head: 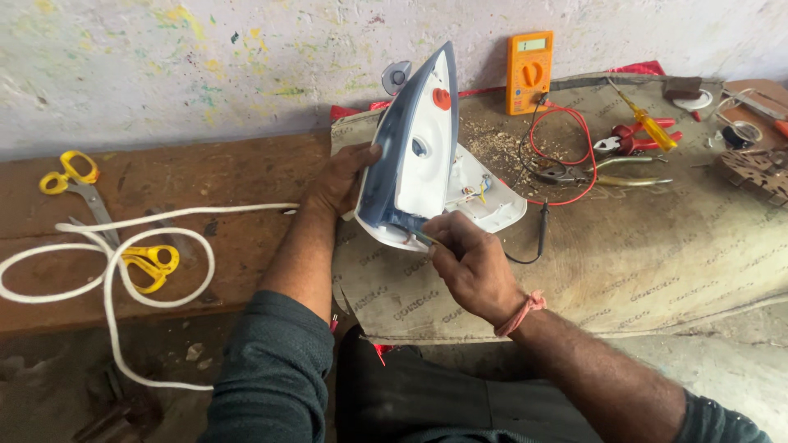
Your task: The person disassembles a clothes iron, checks the internal wiring and components, and then reassembles the outer casing.
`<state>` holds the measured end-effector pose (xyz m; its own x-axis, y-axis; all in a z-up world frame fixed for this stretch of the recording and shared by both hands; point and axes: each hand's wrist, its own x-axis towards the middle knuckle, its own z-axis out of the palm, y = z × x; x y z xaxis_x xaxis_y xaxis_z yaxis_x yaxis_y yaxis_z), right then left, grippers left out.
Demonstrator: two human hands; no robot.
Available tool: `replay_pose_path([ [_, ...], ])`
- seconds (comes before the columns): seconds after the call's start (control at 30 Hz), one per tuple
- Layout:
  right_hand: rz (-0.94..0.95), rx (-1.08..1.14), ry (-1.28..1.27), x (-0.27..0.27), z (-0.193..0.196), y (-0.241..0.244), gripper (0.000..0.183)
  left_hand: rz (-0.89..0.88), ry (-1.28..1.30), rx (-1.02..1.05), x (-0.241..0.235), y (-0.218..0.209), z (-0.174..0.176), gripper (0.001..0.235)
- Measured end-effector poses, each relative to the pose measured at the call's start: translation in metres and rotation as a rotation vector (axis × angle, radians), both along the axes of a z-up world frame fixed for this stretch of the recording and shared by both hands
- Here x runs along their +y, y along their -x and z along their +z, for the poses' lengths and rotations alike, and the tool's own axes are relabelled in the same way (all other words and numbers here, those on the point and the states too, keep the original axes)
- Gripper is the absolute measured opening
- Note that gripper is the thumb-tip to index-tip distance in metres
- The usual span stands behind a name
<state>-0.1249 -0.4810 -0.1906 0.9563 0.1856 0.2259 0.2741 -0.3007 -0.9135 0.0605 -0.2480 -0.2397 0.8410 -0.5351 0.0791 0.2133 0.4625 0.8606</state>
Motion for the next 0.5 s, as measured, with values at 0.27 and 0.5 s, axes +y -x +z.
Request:
replay_pose_path([
  [0.27,0.271,-0.286,0.299,-0.001,0.024,-0.013,0.041,0.042,-0.002,-0.014,-0.001,0.001,0.0,0.064],
  [0.5,0.15,-0.502,0.344,0.0,0.01,-0.017,0.014,0.142,-0.017,0.015,0.0,0.016,0.008,0.067],
])
